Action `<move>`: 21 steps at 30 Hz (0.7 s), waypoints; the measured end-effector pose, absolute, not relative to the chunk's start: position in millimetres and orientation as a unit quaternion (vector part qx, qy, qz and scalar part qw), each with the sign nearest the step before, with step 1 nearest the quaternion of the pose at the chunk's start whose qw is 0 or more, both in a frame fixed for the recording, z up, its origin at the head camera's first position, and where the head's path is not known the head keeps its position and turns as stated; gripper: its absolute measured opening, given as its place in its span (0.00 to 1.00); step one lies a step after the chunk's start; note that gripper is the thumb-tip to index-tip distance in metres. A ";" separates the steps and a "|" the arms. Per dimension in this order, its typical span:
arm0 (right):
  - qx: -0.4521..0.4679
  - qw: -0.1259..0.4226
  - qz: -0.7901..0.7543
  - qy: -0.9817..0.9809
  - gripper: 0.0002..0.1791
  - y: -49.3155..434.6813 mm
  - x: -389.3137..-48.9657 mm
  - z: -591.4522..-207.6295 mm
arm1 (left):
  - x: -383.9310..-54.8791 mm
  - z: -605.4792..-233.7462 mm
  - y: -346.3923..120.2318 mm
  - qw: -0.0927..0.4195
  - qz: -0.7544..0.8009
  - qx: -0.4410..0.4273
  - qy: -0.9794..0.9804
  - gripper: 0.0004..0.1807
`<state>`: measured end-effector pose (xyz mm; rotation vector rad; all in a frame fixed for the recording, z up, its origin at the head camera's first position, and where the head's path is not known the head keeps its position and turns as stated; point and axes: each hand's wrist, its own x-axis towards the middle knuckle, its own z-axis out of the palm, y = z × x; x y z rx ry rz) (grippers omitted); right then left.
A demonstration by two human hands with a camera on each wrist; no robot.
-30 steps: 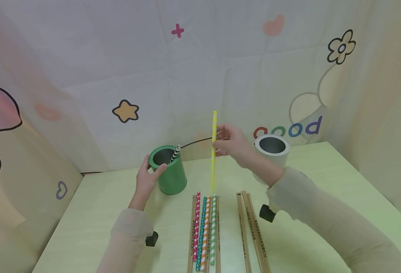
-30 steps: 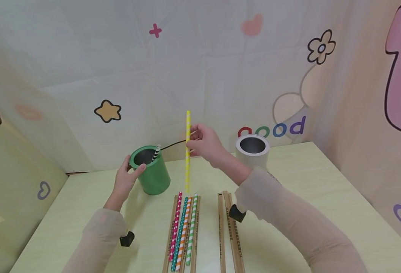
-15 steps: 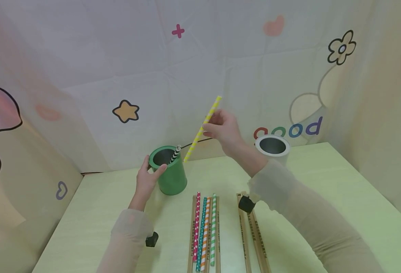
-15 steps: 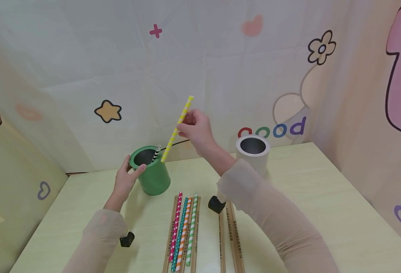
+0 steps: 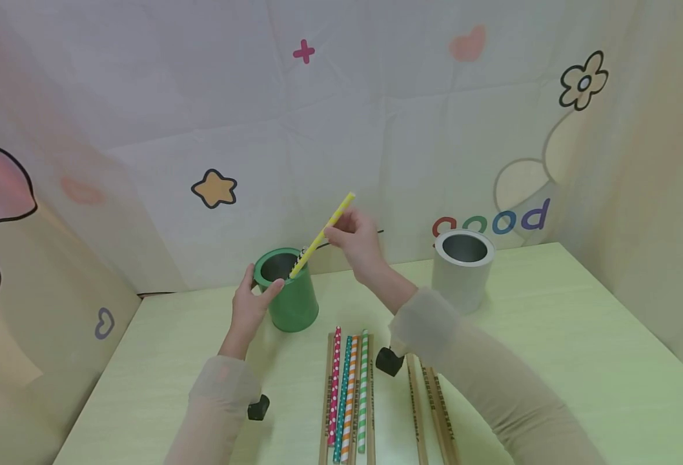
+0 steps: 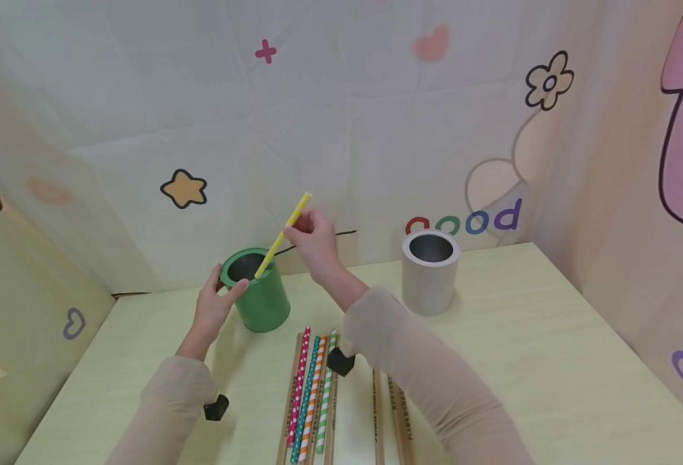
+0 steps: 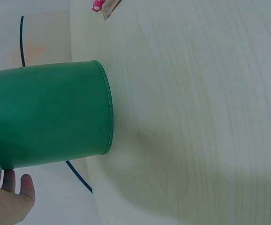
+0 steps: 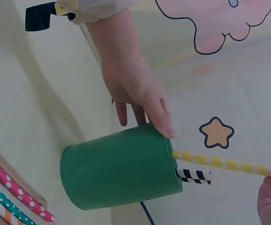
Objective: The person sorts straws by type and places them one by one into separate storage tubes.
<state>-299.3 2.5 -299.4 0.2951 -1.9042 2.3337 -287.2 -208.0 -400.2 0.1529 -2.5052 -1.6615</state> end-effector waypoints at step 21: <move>0.075 0.057 0.728 -0.679 0.09 -31.5 -308.3 -345.3 | -287.7 -400.2 -207.4 0.070 -0.549 0.061 -0.831 0.47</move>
